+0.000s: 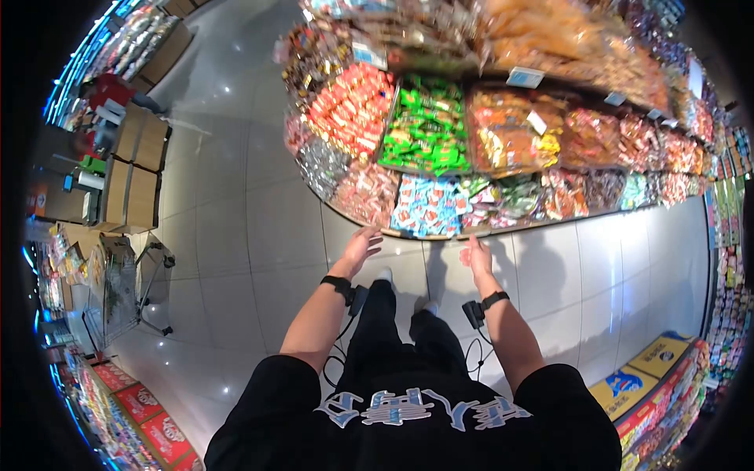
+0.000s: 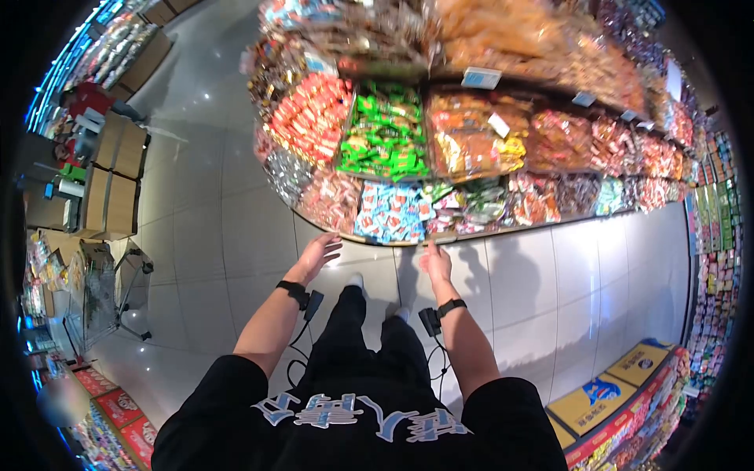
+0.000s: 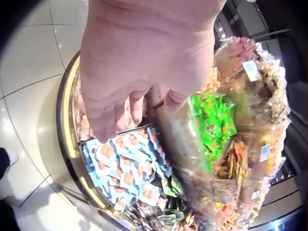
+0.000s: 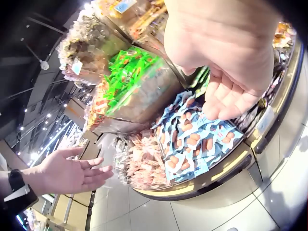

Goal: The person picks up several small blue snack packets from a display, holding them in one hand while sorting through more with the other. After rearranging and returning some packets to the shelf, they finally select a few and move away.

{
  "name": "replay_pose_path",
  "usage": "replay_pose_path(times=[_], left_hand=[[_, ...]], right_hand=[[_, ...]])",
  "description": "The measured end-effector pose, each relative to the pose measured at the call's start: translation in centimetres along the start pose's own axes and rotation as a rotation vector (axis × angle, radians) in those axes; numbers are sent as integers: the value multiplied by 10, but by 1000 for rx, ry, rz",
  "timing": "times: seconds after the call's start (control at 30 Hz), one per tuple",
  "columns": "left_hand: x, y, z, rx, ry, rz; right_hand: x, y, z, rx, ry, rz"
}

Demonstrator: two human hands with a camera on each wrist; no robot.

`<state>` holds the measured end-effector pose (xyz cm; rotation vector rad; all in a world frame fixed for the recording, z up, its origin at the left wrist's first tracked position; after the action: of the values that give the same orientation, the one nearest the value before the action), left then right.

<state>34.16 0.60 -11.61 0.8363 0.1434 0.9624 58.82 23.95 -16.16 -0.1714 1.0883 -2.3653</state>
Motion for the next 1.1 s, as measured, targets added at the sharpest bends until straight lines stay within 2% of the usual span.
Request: replay_pose_path(times=[0.13,0.2,0.33,0.5,0.67,0.83,0.87,0.93,1.0,1.03,1.07,1.1], left_hand=[[10,40,49,101,50,-16],[12,57,63,165,12,-16],[17,96,77,245,8,16],[13,154,74,330,-32,-13],[-38,203,33,375,-111,-28],[-112,278,4,356,-171,-91],[-130,296,0,354,-183,-125],[-162,328,-9,348,-210,-184],[-183,362,-21,346,-242,-203],[-188,380,-23,343,-253,-214],[-191,396,-27,340,-267,-226],[-192,410,-35,347,-305,-240]], right_hand=[[-25,-38,28,-110,-82,106],[-32,-58,38,-162,-99,123],[-26,-98,49,-263,-143,143],[26,-142,51,-325,-204,52],[134,-191,74,-380,-270,97],[262,-250,65,-768,-360,182],[283,-268,73,-788,-308,186],[319,-311,94,-997,-162,342],[346,-359,123,-1098,-129,308],[351,-387,142,-1276,-11,469],[355,-413,155,-1531,115,606],[357,-436,160,-1705,203,655]])
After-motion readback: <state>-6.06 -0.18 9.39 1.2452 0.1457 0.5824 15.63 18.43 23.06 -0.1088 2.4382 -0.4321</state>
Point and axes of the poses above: each hand's wrist, its own z-axis away from the middle knuckle, its own x-axis out of the palm, y = z × x, the point moved 1 cm from there along -z, towards the middle knuckle, and after that the axes turned 2 degrees about y, right-handed, at the moved point
